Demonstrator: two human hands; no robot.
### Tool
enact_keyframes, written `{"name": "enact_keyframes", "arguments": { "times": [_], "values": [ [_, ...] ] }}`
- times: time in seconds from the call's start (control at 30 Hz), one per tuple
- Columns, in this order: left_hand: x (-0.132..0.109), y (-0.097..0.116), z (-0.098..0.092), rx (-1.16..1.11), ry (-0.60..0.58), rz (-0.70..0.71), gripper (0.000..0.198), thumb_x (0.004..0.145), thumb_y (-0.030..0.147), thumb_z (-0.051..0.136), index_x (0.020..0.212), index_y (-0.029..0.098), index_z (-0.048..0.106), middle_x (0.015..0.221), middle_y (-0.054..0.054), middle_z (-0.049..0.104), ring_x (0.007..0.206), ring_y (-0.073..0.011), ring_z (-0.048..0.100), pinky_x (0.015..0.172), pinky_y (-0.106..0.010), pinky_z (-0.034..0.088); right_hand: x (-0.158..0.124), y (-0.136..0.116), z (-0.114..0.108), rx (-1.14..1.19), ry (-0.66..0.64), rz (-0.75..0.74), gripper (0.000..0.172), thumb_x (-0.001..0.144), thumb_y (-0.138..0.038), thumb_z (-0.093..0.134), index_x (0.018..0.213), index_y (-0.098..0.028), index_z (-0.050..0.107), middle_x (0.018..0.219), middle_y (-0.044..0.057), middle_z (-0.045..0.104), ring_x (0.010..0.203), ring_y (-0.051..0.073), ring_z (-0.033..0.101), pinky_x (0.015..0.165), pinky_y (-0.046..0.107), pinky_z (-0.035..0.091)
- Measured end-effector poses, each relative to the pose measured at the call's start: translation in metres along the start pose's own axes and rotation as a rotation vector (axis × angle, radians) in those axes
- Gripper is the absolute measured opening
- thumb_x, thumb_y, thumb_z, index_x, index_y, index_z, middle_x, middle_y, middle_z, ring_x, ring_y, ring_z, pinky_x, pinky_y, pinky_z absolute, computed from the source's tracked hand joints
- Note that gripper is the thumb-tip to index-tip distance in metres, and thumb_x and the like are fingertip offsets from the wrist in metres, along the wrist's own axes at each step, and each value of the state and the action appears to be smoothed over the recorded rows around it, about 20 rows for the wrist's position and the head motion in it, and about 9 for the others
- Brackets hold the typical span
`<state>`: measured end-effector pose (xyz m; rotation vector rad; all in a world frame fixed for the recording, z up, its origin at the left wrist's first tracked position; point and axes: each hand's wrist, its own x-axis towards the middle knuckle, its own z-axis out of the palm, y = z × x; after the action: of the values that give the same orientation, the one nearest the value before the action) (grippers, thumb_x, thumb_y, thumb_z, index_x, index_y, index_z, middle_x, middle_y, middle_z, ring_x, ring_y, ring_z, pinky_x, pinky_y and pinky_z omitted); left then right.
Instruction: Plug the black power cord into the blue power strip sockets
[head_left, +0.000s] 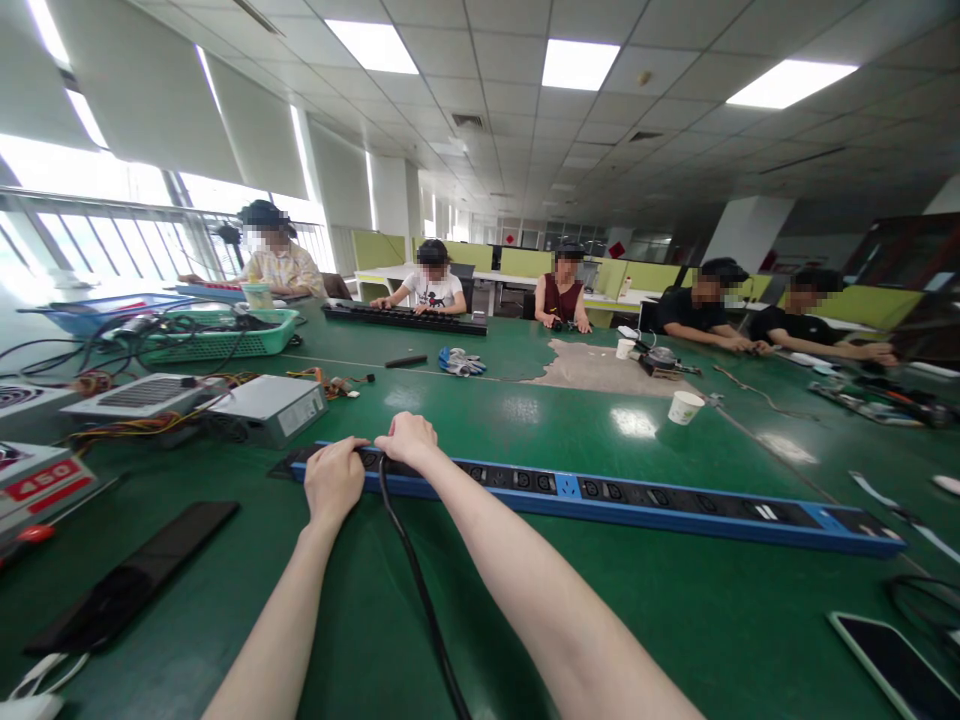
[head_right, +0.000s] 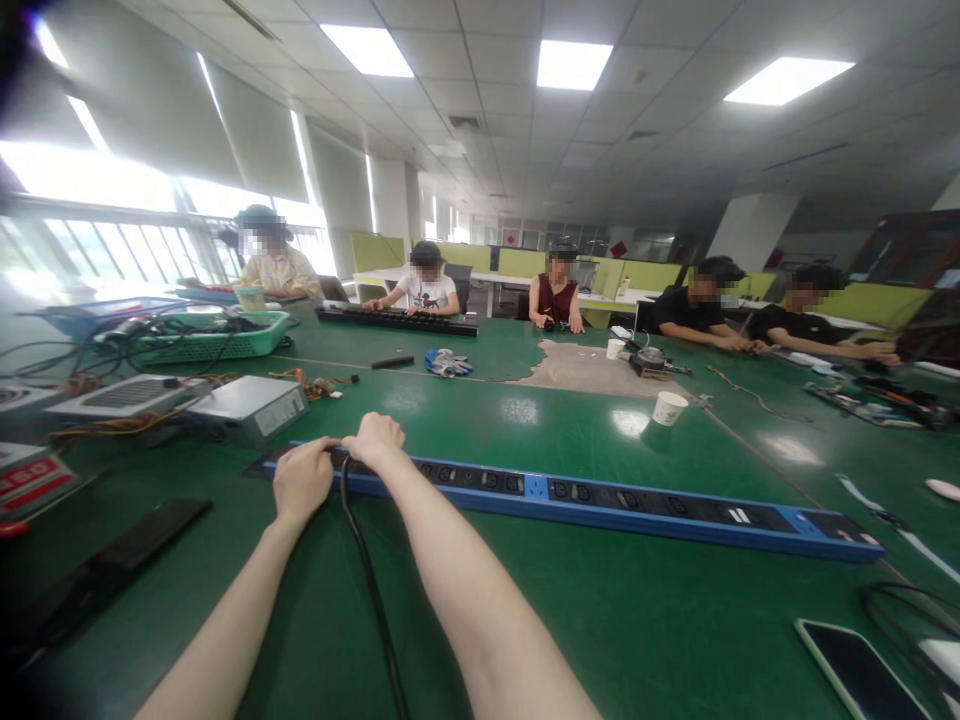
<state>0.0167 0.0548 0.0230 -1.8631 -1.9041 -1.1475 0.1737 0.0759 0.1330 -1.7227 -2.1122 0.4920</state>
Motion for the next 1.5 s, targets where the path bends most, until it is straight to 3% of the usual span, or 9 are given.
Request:
{"name": "enact_keyframes", "arguments": {
  "times": [0.57,0.8,0.97,1.33,1.5],
  "values": [
    [-0.001,0.003,-0.005,-0.008,-0.016,-0.007,0.039,0.094,0.017,0.039,0.109,0.022,0.074,0.114,-0.008,0.075,0.114,-0.0254,0.063,0.105,-0.040,0.037,-0.001,0.000,0.001,-0.065,0.075,-0.050,0.026,0.084,-0.042,0.068,0.100,-0.022,0.076,0.106,0.011,0.077,0.101,0.025,0.074,0.082,0.034,0.056],
    [0.001,0.000,0.000,-0.007,0.005,0.003,0.038,0.094,0.017,0.040,0.106,0.023,0.075,0.112,-0.007,0.075,0.114,-0.0259,0.064,0.104,-0.041,0.038,0.001,0.013,0.003,0.019,0.013,-0.031,0.021,0.083,-0.043,0.069,0.095,-0.027,0.077,0.104,0.006,0.078,0.101,0.024,0.074,0.082,0.031,0.056],
    [0.000,0.001,0.002,0.013,0.012,-0.009,0.038,0.093,0.017,0.040,0.108,0.022,0.074,0.114,-0.008,0.075,0.115,-0.0261,0.063,0.105,-0.041,0.038,-0.009,-0.002,0.012,-0.052,0.102,-0.068,0.028,0.086,-0.044,0.067,0.100,-0.021,0.074,0.107,0.013,0.077,0.102,0.028,0.074,0.082,0.036,0.057],
    [0.001,0.000,0.005,0.019,-0.041,-0.029,0.037,0.093,0.018,0.039,0.105,0.022,0.074,0.115,-0.008,0.075,0.116,-0.0253,0.064,0.104,-0.040,0.038,-0.033,-0.014,0.040,-0.011,0.216,-0.018,0.018,0.095,-0.025,0.055,0.108,-0.014,0.061,0.098,0.016,0.076,0.096,0.031,0.076,0.083,0.042,0.056],
    [0.000,0.001,0.008,0.030,-0.063,-0.036,0.038,0.094,0.020,0.040,0.109,0.023,0.075,0.116,-0.008,0.075,0.117,-0.0260,0.063,0.103,-0.040,0.039,-0.041,-0.010,0.039,0.057,0.168,0.048,0.019,0.098,-0.024,0.049,0.114,-0.018,0.058,0.101,0.014,0.076,0.098,0.028,0.075,0.082,0.040,0.055]
  ]
}}
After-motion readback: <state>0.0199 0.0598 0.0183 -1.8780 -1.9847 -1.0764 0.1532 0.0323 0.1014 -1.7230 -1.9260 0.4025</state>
